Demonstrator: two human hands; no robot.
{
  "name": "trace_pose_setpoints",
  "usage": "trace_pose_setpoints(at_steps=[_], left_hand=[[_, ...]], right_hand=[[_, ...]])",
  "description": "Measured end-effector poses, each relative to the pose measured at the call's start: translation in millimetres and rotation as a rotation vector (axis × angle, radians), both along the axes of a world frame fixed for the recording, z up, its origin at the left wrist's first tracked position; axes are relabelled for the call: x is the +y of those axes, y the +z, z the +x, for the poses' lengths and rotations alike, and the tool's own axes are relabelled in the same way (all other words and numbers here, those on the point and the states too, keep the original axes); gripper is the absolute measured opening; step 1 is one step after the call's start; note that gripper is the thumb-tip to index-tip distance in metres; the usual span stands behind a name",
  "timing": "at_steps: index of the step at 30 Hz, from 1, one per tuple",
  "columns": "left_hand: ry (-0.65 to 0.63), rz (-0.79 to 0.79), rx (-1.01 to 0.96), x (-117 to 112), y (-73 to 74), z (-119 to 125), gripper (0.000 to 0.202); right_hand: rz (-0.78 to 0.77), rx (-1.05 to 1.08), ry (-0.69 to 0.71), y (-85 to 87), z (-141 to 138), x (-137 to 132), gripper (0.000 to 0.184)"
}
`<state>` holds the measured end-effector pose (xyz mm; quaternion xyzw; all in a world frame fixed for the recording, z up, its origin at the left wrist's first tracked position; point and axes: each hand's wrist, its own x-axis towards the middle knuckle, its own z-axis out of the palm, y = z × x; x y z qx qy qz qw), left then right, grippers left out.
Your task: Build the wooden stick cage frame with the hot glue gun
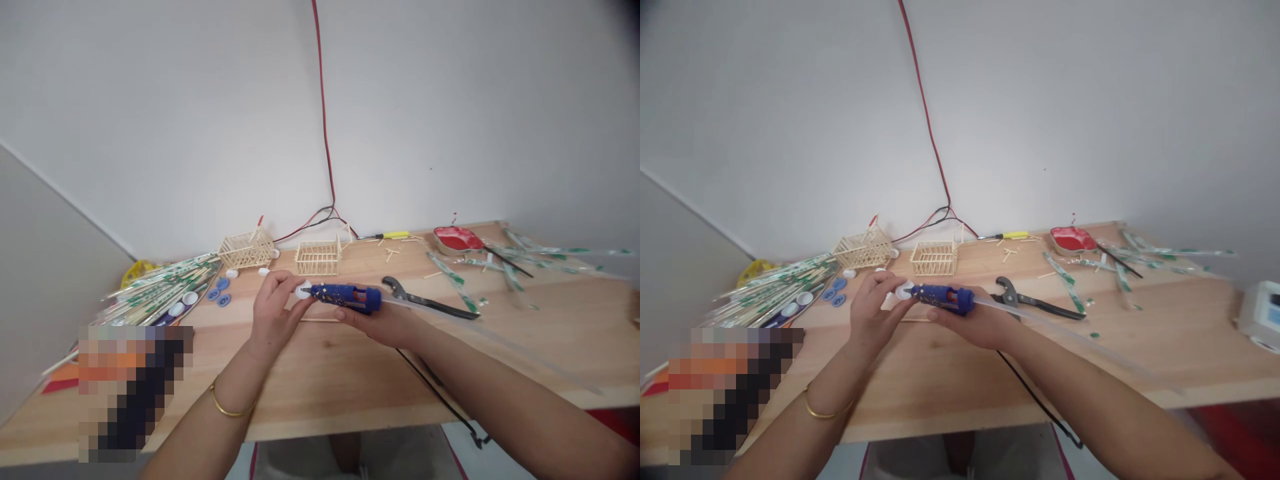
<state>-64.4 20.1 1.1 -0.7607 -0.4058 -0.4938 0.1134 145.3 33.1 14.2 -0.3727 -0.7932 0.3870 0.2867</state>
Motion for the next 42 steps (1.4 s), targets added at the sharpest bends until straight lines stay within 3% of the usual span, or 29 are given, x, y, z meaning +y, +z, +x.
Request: trace_pose_setpoints(at_steps=[7, 12, 15, 25, 30, 35, 42], left_hand=[[0.023, -0.008, 0.135, 3.7, -9.4, -4.4, 0.024], [-0.044, -0.071, 0.177, 7.2, -12.2, -8.1, 0.026], [-0.103, -0.1, 0.22, 9.1, -10.4, -10.2, 0.028], [-0.126, -0.109, 0.295, 13.1, -7.6, -15.9, 0.035], [-0.05, -0.135, 0.236, 12.2, -4.1, -19.1, 0.033], [-0.039, -0.16, 0.131, 9.3, -1.2, -19.2, 0.033], [-0.063, -0.162, 0.092, 6.8, -2.0, -15.0, 0.036]], right_hand=[[0.108, -0.111, -0.111, -5.6, -2.6, -3.1, 0.035], [0.399, -0.236, -0.013, -7.0, 2.7, 0.8, 0.034], [0.479, -0.306, 0.009, -8.1, 6.0, 5.1, 0.032], [0.163, -0.127, -0.09, -1.4, 4.1, 3.9, 0.034], [0.057, -0.091, -0.127, 7.7, 9.3, 4.4, 0.034], [0.009, -0.09, -0.1, 14.9, 14.1, 3.9, 0.037], [0.056, -0.075, -0.108, 9.7, 8.2, 2.3, 0.033]])
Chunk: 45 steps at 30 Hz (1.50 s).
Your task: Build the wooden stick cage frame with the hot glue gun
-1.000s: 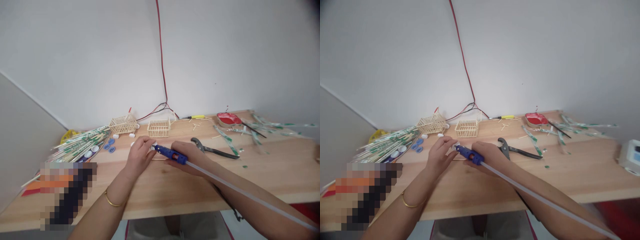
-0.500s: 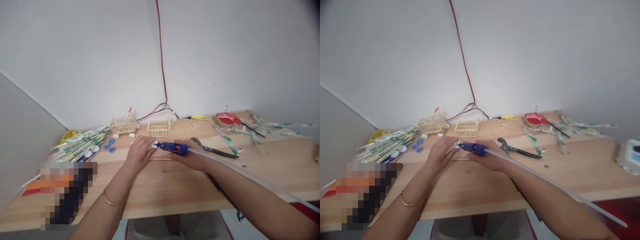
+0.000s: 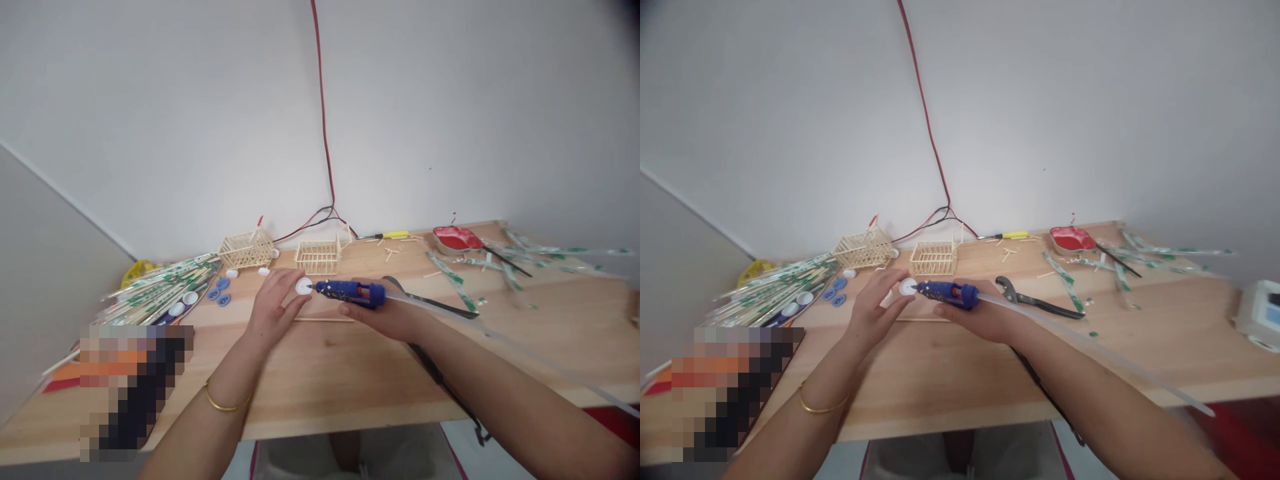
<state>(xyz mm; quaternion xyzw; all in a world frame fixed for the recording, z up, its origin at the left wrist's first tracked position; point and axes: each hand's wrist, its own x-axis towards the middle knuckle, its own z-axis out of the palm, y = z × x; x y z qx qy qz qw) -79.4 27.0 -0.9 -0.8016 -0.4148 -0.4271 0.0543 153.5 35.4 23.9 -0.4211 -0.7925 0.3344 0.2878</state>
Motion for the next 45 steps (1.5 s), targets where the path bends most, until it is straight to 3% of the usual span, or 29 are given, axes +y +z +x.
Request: trace_pose_setpoints(at_steps=[13, 20, 25, 30, 33, 38, 45], left_hand=[[-0.013, 0.04, 0.037, 0.9, -2.9, 3.6, 0.038], [-0.023, 0.131, 0.152, 2.8, -8.1, 5.3, 0.039], [0.051, 0.114, 0.165, 5.9, -4.6, -0.3, 0.035], [0.289, -0.015, -0.061, 14.5, 5.0, -36.3, 0.029], [0.351, -0.181, -0.121, 19.9, 5.4, -58.5, 0.028], [0.279, -0.387, -0.054, 27.0, -6.1, -70.7, 0.026], [0.201, -0.483, -0.045, 27.0, -16.1, -69.9, 0.031]], right_hand=[[-0.006, 0.027, 0.055, -4.0, -3.3, -1.5, 0.029], [0.089, -0.018, 0.021, -12.2, -5.8, -2.3, 0.034], [0.055, -0.004, 0.001, -8.1, -5.0, -1.4, 0.03], [-0.026, -0.023, -0.029, 3.6, -1.7, -1.3, 0.031], [-0.024, -0.069, -0.036, 5.1, -1.5, -0.7, 0.032], [-0.013, -0.075, -0.058, -0.9, -1.2, 2.7, 0.033], [-0.002, -0.126, -0.045, -4.7, 1.1, 7.6, 0.036]])
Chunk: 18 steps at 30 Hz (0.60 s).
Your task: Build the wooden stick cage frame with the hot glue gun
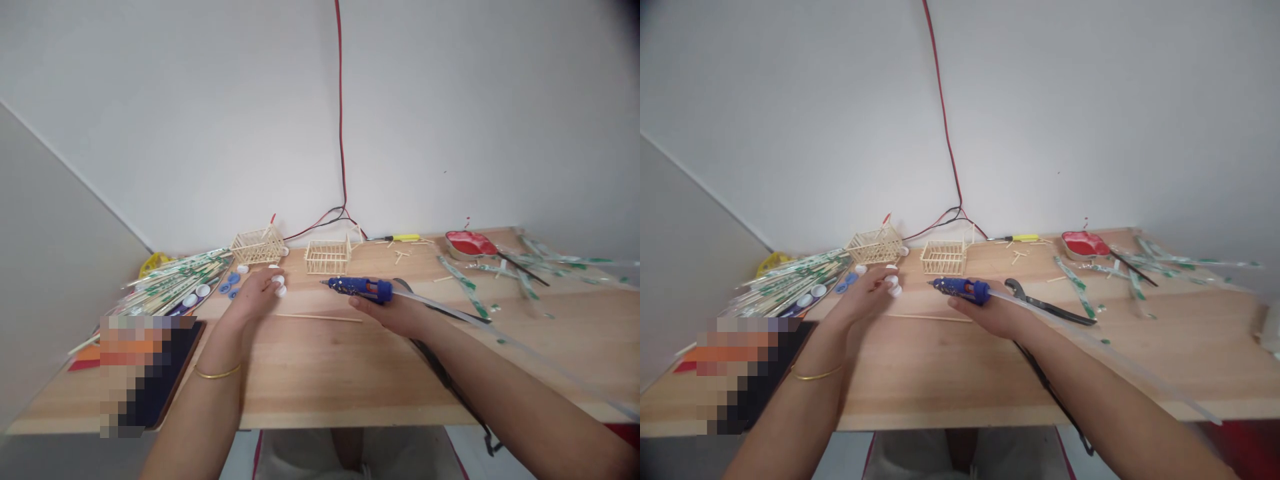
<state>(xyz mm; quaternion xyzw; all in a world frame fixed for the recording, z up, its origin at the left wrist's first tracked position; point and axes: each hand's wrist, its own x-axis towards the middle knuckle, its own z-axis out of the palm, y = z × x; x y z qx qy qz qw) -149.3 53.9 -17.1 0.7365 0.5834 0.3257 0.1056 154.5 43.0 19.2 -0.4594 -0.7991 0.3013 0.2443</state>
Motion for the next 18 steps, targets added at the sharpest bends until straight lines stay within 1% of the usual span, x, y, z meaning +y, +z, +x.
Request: trace_pose_setpoints(at_steps=[5, 7, 9, 11, 13, 14, 15, 16, 18], left_hand=[[0.051, -0.089, 0.01, -0.5, -2.1, 2.5, 0.031], [0.09, -0.087, -0.02, -0.7, 1.8, 1.5, 0.031], [0.171, -0.052, -0.045, -2.2, 9.9, -5.7, 0.032], [0.317, 0.003, -0.047, -5.9, 20.6, -21.1, 0.033], [0.518, 0.061, -0.033, -11.2, 31.0, -42.1, 0.037], [0.652, 0.08, -0.012, -13.8, 34.9, -53.1, 0.038], [0.853, 0.035, 0.066, -16.0, 37.5, -63.5, 0.037], [0.975, -0.058, 0.108, -17.4, 38.6, -72.6, 0.036], [1.078, -0.163, 0.126, -17.7, 36.4, -85.4, 0.037]], right_hand=[[0.0, -0.026, -0.011, 0.9, 1.5, 0.5, 0.036], [-0.01, -0.031, -0.008, 1.7, 2.2, 0.3, 0.037], [-0.029, -0.033, -0.007, 2.4, 2.7, 0.2, 0.037], [-0.04, -0.033, -0.012, 2.6, 2.6, 0.5, 0.038], [-0.047, -0.032, -0.001, 2.5, 2.4, 1.0, 0.038], [-0.047, -0.03, 0.003, 2.4, 2.3, 1.2, 0.038], [-0.045, -0.029, 0.008, 2.3, 2.4, 1.4, 0.038], [-0.042, -0.028, 0.011, 2.3, 2.5, 1.5, 0.039], [-0.03, -0.027, 0.011, 2.4, 3.2, 1.7, 0.039]])
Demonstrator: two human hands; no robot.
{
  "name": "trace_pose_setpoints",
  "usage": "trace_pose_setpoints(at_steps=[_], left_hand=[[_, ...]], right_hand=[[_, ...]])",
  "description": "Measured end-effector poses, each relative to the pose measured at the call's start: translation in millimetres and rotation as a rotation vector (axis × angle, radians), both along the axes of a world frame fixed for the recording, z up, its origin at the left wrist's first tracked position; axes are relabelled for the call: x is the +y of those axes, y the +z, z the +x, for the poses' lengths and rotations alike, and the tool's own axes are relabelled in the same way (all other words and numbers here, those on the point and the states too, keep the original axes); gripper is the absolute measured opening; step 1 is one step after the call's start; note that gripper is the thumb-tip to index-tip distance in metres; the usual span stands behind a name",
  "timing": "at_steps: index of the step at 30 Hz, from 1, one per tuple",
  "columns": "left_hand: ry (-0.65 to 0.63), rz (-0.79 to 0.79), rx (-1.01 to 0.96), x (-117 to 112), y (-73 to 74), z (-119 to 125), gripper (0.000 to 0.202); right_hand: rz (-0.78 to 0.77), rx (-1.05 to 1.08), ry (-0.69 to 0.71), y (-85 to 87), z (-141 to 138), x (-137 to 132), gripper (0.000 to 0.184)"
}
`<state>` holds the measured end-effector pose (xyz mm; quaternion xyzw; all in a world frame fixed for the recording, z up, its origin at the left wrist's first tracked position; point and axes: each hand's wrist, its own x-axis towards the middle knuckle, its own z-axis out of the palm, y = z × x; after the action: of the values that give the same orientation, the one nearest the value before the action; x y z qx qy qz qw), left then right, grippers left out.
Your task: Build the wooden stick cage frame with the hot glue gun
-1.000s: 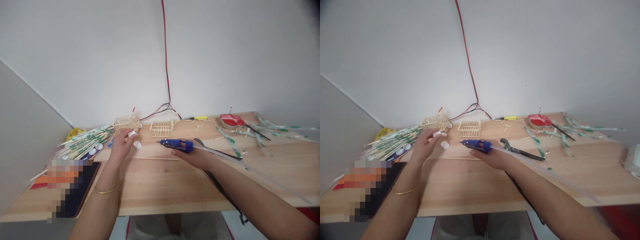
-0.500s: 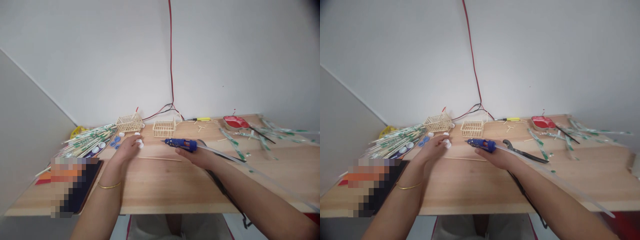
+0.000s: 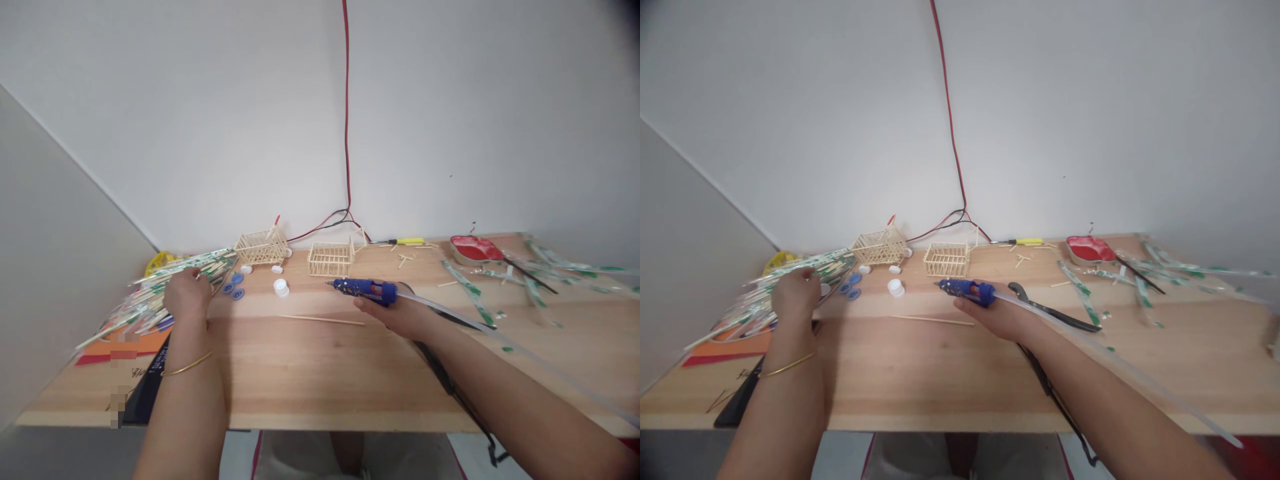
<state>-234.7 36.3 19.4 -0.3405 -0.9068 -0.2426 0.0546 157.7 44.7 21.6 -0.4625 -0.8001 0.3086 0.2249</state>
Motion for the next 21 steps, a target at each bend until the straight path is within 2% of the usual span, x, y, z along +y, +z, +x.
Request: trace_pose_setpoints(at_steps=[3, 6, 11, 13, 16, 21], left_hand=[[0.049, -0.096, -0.04, 4.4, -9.4, -6.1, 0.036], [0.052, -0.107, -0.035, 9.6, -17.4, -3.7, 0.026], [0.044, -0.061, -0.042, 10.5, -14.1, 2.1, 0.012], [0.0, 0.016, -0.042, 7.6, -9.2, 6.7, 0.011], [-0.108, 0.213, -0.056, 4.5, -4.1, 19.5, 0.016], [-0.275, 0.515, -0.172, 8.9, -6.3, 39.7, 0.024]], right_hand=[[0.009, -0.002, -0.001, 0.4, 1.2, 0.4, 0.039], [0.022, -0.014, 0.003, 0.0, 1.6, 1.0, 0.039], [0.072, 0.008, 0.009, -7.4, 2.3, 2.8, 0.038], [0.094, 0.035, 0.007, -12.4, 3.4, 4.5, 0.037], [0.102, 0.056, 0.007, -17.3, 5.1, 6.8, 0.034], [0.067, 0.036, 0.003, -9.2, 2.6, 2.9, 0.033]])
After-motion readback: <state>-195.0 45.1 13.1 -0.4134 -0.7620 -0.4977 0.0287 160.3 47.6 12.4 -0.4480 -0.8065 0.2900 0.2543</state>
